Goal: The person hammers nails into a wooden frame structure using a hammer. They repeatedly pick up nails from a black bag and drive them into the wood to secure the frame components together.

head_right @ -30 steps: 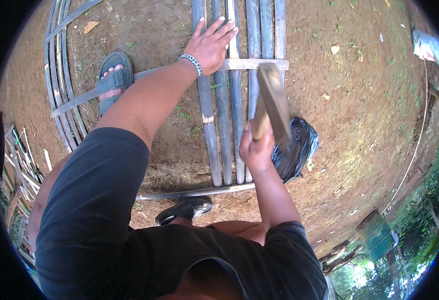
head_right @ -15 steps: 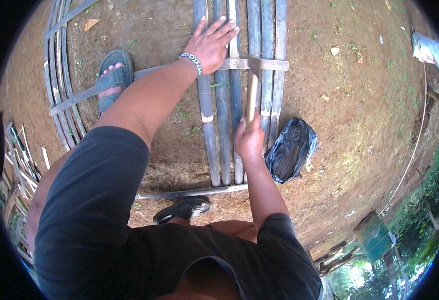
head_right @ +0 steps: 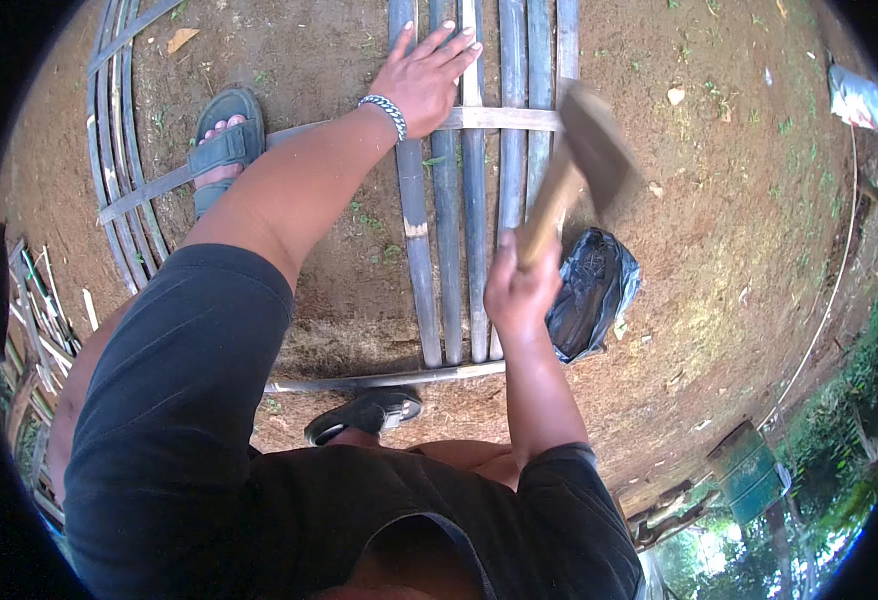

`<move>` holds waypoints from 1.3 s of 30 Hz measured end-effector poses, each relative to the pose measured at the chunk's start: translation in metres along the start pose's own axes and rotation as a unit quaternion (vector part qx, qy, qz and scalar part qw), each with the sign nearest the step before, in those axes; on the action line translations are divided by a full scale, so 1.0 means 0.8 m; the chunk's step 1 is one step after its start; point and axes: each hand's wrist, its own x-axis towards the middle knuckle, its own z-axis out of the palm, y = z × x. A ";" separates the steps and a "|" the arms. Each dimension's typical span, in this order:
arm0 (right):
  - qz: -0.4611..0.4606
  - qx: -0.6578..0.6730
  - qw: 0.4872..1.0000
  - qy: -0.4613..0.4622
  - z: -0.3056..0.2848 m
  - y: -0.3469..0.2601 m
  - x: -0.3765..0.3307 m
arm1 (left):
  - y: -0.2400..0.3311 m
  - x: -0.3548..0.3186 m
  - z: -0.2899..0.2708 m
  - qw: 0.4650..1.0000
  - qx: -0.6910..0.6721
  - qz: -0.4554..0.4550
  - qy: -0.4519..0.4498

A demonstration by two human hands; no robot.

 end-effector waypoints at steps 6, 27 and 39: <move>0.162 -0.202 0.954 -0.150 0.021 0.034 -0.036 | 0.008 0.003 0.006 1.000 -0.013 0.008 0.007; 0.048 -0.173 0.979 -0.091 0.018 0.058 -0.034 | 0.003 0.002 0.008 0.999 -0.024 0.004 0.032; 0.229 -0.235 0.934 -0.139 0.028 0.041 -0.009 | 0.002 0.002 0.003 1.000 -0.017 0.003 0.008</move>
